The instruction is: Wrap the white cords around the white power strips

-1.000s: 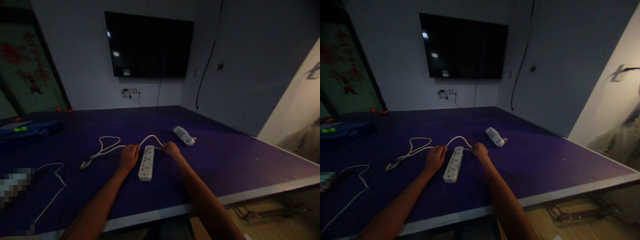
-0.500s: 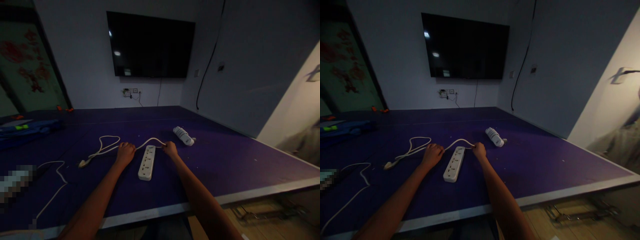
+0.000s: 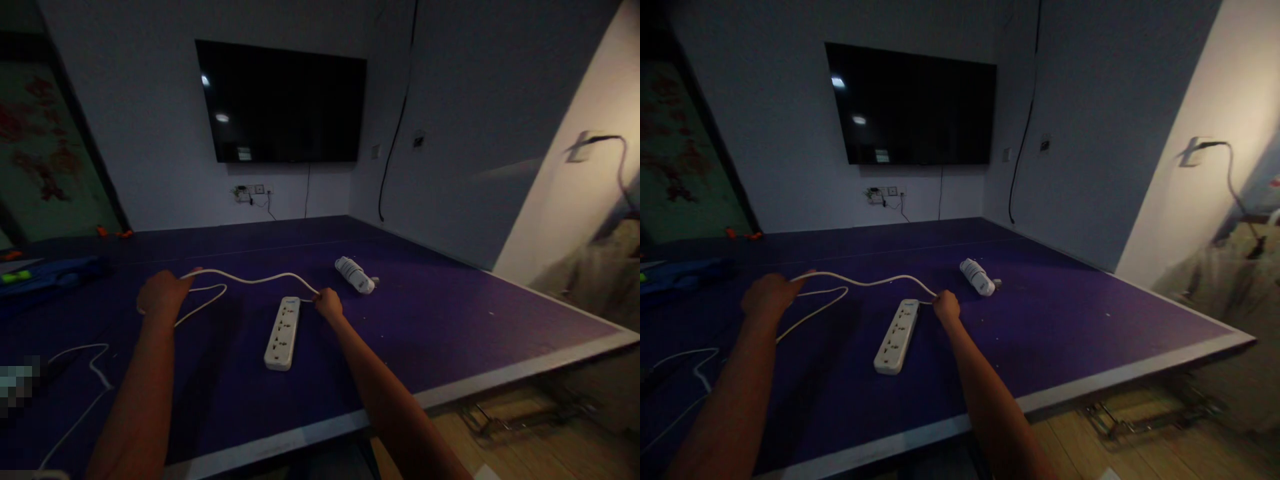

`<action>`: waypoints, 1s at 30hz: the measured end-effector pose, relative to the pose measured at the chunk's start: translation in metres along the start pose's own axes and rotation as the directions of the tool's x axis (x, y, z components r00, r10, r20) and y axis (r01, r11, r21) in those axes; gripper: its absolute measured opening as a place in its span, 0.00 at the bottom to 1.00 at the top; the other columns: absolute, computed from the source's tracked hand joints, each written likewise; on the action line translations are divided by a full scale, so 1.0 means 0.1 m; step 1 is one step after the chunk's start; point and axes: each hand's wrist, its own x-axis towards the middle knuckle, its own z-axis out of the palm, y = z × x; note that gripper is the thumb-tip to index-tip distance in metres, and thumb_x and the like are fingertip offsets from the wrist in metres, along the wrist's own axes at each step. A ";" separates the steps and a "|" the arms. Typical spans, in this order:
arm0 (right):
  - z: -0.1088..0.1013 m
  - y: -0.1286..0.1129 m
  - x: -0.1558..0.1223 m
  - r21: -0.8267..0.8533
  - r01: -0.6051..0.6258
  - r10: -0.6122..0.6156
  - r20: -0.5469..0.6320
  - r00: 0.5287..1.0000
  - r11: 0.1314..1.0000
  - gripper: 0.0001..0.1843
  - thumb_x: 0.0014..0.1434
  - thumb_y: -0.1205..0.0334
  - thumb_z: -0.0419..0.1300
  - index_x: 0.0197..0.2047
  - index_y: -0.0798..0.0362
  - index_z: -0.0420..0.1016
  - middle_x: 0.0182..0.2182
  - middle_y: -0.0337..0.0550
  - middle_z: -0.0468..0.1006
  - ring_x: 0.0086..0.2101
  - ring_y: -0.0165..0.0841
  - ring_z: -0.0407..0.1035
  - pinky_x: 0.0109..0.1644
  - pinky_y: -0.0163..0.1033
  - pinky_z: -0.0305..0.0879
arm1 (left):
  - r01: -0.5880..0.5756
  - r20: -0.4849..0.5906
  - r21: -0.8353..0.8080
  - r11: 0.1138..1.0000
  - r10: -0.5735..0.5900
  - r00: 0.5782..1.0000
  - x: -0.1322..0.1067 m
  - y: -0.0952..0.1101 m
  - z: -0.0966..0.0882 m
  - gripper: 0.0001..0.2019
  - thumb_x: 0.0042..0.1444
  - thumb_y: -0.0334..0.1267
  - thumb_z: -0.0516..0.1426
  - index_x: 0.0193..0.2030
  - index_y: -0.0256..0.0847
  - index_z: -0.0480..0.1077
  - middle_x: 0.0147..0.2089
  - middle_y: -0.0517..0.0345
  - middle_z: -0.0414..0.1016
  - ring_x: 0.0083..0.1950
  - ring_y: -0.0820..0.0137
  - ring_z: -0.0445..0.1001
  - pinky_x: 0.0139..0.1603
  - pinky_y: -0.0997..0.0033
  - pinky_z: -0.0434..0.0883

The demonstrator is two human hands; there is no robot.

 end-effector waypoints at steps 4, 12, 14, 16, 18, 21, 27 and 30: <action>-0.01 -0.02 -0.01 0.012 0.012 -0.012 0.008 1.000 1.000 0.10 0.55 0.67 0.58 0.40 0.54 0.79 0.38 0.49 0.80 0.40 0.34 0.75 0.36 0.29 0.62 | 0.165 -0.136 0.187 0.968 -0.141 0.981 0.20 0.66 -0.03 0.20 0.43 0.54 0.61 0.17 0.41 0.60 0.16 0.64 0.52 0.25 0.67 0.64 0.28 0.66 0.58; -0.09 -0.03 -0.06 -0.024 -0.011 0.010 -0.055 0.998 1.000 0.17 0.52 0.53 0.63 0.43 0.52 0.78 0.39 0.52 0.79 0.44 0.41 0.73 0.41 0.35 0.65 | -0.094 -0.256 -0.108 0.990 0.063 0.965 0.17 1.56 0.20 0.09 0.49 0.41 0.59 0.35 0.40 0.72 0.23 0.64 0.62 0.25 0.73 0.64 0.28 0.72 0.64; -0.12 -0.06 -0.08 -0.016 0.039 -0.041 -0.172 0.984 0.999 0.27 0.51 0.47 0.63 0.51 0.52 0.73 0.44 0.53 0.77 0.46 0.42 0.71 0.45 0.38 0.65 | -0.152 -0.251 -0.150 0.977 0.111 0.962 0.16 1.61 0.26 0.09 0.49 0.39 0.59 0.38 0.41 0.71 0.25 0.63 0.62 0.25 0.73 0.64 0.28 0.72 0.65; -0.15 -0.09 -0.11 0.018 0.127 -0.111 -0.368 0.923 0.992 0.36 0.52 0.44 0.61 0.59 0.53 0.64 0.50 0.53 0.74 0.51 0.42 0.68 0.50 0.40 0.64 | -0.192 -0.234 -0.195 0.962 0.145 0.961 0.16 1.64 0.30 0.10 0.50 0.36 0.58 0.41 0.41 0.70 0.26 0.63 0.62 0.26 0.73 0.64 0.28 0.72 0.65; -0.17 -0.12 -0.15 0.032 0.205 -0.148 -0.587 0.796 0.978 0.40 0.54 0.43 0.58 0.64 0.56 0.55 0.56 0.56 0.67 0.56 0.42 0.62 0.55 0.42 0.60 | -0.219 -0.207 -0.236 0.947 0.172 0.963 0.17 1.65 0.33 0.12 0.50 0.35 0.58 0.43 0.41 0.69 0.26 0.64 0.62 0.26 0.74 0.64 0.29 0.73 0.66; -0.23 -0.19 -0.27 -0.060 0.256 -0.202 -0.795 0.572 0.965 0.40 0.58 0.43 0.54 0.65 0.61 0.52 0.61 0.61 0.58 0.61 0.45 0.52 0.61 0.50 0.52 | -0.251 -0.184 -0.265 0.931 0.207 0.961 0.18 1.67 0.36 0.15 0.49 0.32 0.57 0.46 0.41 0.67 0.28 0.64 0.62 0.28 0.74 0.64 0.30 0.73 0.68; -0.52 -0.73 -0.53 -0.364 0.453 -0.560 -0.699 0.444 0.814 0.27 0.58 0.47 0.55 0.60 0.46 0.63 0.59 0.48 0.64 0.61 0.44 0.52 0.63 0.52 0.45 | -0.340 -0.136 -0.302 0.891 0.312 0.940 0.20 1.65 0.44 0.25 0.47 0.23 0.53 0.54 0.40 0.63 0.37 0.59 0.67 0.34 0.74 0.66 0.37 0.73 0.70; -0.71 -1.17 -0.57 -0.361 0.598 -0.661 -0.625 0.415 0.716 0.25 0.62 0.55 0.51 0.62 0.46 0.60 0.59 0.46 0.65 0.57 0.39 0.58 0.61 0.47 0.50 | -0.372 -0.113 -0.311 0.875 0.355 0.928 0.20 1.63 0.50 0.28 0.46 0.20 0.51 0.56 0.41 0.62 0.42 0.56 0.68 0.36 0.74 0.67 0.39 0.73 0.70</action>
